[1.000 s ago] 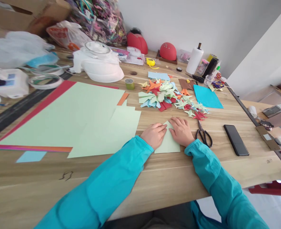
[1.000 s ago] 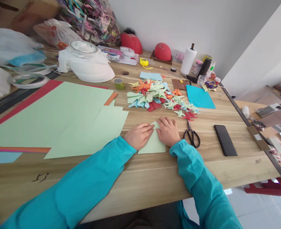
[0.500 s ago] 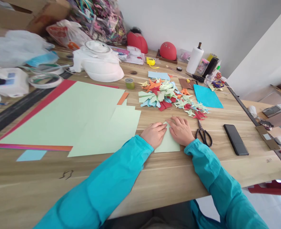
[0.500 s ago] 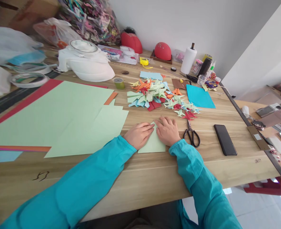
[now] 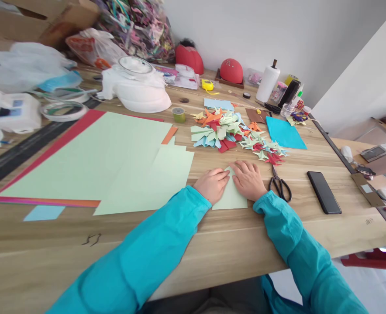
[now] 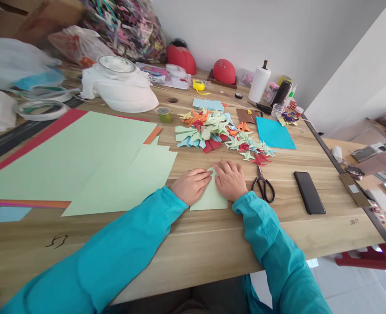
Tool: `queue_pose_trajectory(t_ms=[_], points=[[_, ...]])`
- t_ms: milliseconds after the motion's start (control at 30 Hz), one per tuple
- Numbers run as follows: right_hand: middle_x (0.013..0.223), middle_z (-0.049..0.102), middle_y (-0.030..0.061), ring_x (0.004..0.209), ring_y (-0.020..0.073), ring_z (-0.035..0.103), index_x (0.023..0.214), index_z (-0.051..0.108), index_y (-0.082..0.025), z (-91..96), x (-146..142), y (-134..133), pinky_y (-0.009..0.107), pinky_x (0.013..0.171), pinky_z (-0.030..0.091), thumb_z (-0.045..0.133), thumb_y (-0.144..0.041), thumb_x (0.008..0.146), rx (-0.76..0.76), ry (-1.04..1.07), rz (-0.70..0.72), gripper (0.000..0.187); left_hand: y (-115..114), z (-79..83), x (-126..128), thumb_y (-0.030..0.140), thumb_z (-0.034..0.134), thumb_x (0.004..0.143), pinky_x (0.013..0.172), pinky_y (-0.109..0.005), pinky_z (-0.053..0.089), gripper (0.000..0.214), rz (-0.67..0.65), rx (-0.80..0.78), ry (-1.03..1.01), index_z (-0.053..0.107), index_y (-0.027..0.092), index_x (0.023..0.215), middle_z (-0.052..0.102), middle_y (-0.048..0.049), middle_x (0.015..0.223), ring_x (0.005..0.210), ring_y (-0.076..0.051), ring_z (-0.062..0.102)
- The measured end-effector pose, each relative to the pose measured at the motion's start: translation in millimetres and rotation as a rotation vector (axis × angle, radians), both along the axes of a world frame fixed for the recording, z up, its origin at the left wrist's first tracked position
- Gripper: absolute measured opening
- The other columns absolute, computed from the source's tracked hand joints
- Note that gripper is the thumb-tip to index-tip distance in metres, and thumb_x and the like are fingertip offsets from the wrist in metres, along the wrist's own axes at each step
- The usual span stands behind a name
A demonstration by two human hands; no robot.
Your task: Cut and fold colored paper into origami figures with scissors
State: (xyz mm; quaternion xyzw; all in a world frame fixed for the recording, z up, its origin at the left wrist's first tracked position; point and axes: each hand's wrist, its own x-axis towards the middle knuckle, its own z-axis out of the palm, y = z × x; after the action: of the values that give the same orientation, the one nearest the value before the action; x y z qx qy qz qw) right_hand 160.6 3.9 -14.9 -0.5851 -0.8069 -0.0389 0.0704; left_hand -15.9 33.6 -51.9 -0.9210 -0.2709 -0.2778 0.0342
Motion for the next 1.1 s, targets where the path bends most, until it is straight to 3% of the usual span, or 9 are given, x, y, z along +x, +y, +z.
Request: queue_pose_trajectory(t_ms=[533,1100], points=[[0.137,0.048,0.0069,0.125,0.0252,0.037,0.129,0.048,-0.024,0.0,0.3,-0.1,0.043,0.101,0.028,0.037,-0.031,0.093,0.021,0.015,0.000,0.039,-2.6,3.5,-0.2,0.017,0.045,0.088,0.078,-0.041,0.051,0.026,0.032,0.011,0.039,0.068,0.013,0.098,0.067,-0.0103,0.113,0.101,-0.025,0.057],[0.137,0.048,0.0060,0.125,0.0248,0.037,0.132,0.047,-0.028,1.8,0.2,-0.4,0.043,0.099,0.030,0.034,-0.032,0.094,0.022,-0.035,0.010,0.040,-1.6,2.3,-2.3,0.019,0.046,0.088,0.080,-0.041,0.052,0.026,0.033,0.037,0.012,0.069,0.012,0.097,0.067,-0.0132,0.112,0.100,-0.026,0.057]])
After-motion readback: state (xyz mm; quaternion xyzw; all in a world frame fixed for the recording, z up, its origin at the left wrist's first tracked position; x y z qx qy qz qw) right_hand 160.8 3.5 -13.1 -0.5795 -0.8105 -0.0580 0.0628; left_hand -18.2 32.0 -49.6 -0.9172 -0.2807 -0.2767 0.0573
